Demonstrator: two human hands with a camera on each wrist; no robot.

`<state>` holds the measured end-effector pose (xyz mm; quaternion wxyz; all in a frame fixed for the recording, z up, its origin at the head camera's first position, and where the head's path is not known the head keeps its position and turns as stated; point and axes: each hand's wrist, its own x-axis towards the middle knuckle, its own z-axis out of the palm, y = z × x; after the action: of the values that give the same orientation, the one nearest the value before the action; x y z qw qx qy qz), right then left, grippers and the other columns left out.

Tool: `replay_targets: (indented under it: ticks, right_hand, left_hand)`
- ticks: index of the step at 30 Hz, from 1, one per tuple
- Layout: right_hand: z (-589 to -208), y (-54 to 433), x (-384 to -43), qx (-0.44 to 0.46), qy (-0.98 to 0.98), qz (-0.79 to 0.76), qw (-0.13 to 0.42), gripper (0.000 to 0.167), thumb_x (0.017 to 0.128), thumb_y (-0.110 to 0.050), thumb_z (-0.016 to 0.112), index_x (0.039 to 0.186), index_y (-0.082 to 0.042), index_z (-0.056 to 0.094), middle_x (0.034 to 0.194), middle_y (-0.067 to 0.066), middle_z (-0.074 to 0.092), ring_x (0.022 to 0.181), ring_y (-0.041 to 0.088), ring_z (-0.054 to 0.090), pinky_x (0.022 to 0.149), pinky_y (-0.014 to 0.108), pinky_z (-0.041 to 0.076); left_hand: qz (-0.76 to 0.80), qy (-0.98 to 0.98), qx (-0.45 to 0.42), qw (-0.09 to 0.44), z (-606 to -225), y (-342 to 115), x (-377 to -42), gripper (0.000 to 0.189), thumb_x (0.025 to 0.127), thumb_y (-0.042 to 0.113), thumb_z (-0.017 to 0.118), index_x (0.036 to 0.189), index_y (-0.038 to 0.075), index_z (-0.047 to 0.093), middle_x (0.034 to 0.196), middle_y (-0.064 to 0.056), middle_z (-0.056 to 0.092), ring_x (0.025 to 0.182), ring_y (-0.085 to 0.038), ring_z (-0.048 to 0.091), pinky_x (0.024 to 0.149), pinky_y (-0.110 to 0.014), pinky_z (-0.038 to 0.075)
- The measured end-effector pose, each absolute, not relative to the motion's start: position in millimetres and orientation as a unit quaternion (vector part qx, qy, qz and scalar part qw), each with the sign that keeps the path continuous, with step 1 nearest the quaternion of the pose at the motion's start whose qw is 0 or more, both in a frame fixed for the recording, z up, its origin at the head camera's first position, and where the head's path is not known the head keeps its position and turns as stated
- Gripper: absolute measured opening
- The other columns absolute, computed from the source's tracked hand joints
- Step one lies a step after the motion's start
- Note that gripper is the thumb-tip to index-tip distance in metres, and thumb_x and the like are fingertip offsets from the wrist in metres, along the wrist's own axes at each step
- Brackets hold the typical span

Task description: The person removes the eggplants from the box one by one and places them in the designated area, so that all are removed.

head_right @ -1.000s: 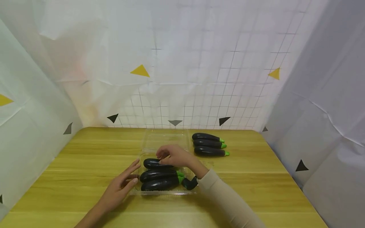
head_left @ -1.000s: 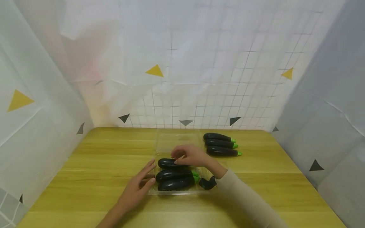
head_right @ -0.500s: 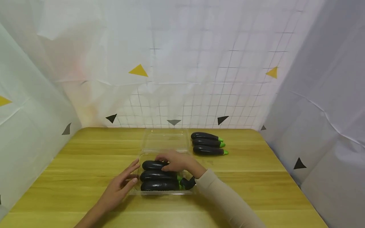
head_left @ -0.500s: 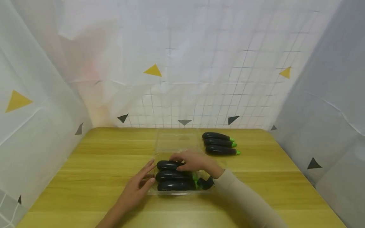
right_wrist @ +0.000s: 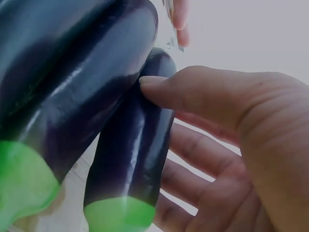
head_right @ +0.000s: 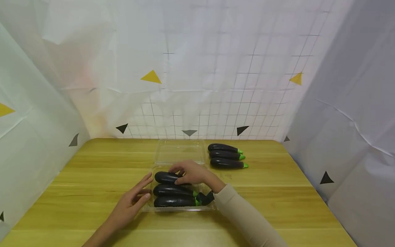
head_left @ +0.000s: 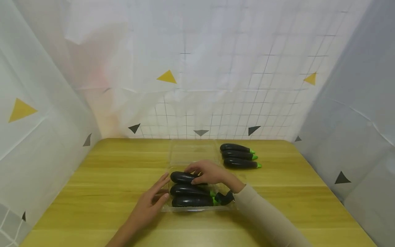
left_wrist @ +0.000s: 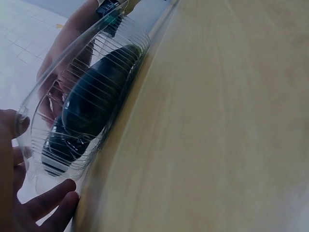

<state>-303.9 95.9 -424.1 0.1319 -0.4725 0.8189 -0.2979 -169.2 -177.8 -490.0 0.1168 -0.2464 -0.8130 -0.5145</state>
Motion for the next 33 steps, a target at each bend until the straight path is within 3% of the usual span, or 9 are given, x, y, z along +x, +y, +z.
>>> replay_targets:
  ticks: [27, 33]
  right_hand:
    - [-403, 110, -305, -0.437, 0.792, -0.401, 0.147, 0.042, 0.098, -0.013, 0.075, 0.139, -0.008, 0.066, 0.137, 0.006, 0.065, 0.125, 0.027, 0.062, 0.100, 0.039, 0.055]
    - [-397, 115, -303, -0.435, 0.790, -0.404, 0.150, 0.043, 0.099, -0.015, 0.075, 0.140, -0.008, 0.065, 0.138, 0.006, 0.065, 0.126, 0.028, 0.062, 0.100, 0.041, 0.055]
  left_hand:
    - [-0.515, -0.808, -0.256, 0.128, -486, -176, -167, 0.049, 0.106, 0.009, 0.061, 0.153, 0.003, 0.049, 0.165, -0.012, 0.035, 0.118, -0.033, 0.067, 0.094, -0.038, 0.058]
    - [-0.510, -0.809, -0.257, 0.134, -486, -176, -167, 0.050, 0.105, 0.009, 0.062, 0.154, 0.008, 0.050, 0.164, -0.016, 0.036, 0.117, -0.035, 0.067, 0.094, -0.039, 0.059]
